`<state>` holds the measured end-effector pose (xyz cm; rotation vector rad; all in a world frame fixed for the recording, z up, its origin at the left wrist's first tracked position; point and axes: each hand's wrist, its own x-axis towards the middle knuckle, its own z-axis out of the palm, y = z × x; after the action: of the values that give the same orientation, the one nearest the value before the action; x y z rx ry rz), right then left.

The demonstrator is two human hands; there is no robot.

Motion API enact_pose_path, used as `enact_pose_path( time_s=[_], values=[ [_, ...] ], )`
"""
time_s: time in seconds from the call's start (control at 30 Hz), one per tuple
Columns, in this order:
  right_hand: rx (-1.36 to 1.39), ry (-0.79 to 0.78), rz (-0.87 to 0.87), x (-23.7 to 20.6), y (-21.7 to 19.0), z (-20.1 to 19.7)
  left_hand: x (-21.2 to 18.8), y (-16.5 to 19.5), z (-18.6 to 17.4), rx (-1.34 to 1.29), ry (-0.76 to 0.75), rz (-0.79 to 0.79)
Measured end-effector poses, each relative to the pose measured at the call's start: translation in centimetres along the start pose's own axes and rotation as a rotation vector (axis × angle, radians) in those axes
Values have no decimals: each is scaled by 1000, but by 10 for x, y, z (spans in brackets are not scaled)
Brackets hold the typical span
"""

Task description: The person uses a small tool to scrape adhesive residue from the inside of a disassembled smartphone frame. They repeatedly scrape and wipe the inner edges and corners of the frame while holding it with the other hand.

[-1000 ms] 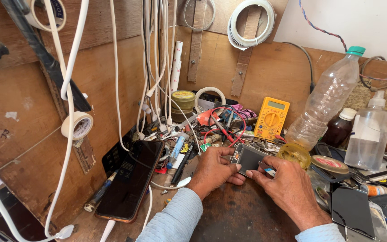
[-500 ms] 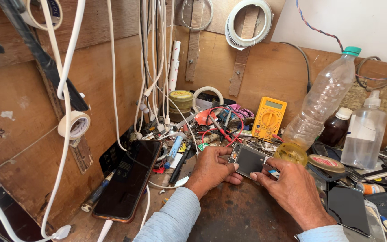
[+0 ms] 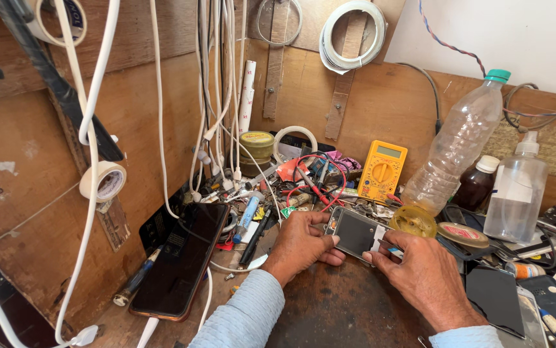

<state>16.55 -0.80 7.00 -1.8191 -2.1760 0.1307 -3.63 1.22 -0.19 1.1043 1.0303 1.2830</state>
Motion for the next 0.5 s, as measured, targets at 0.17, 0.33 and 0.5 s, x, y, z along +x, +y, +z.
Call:
enact_pose_path(
  time_s=[0.17,0.33,0.5],
  values=[
    [-17,-38,24,0,2,-4,0,1,1,4,-2,0],
    [-17,-15,22,-1,11,-3,-1,1,0,-2,0,-1],
    [84,13,52,5,26,3,-1,0,-1,-24,2,1]
  ],
)
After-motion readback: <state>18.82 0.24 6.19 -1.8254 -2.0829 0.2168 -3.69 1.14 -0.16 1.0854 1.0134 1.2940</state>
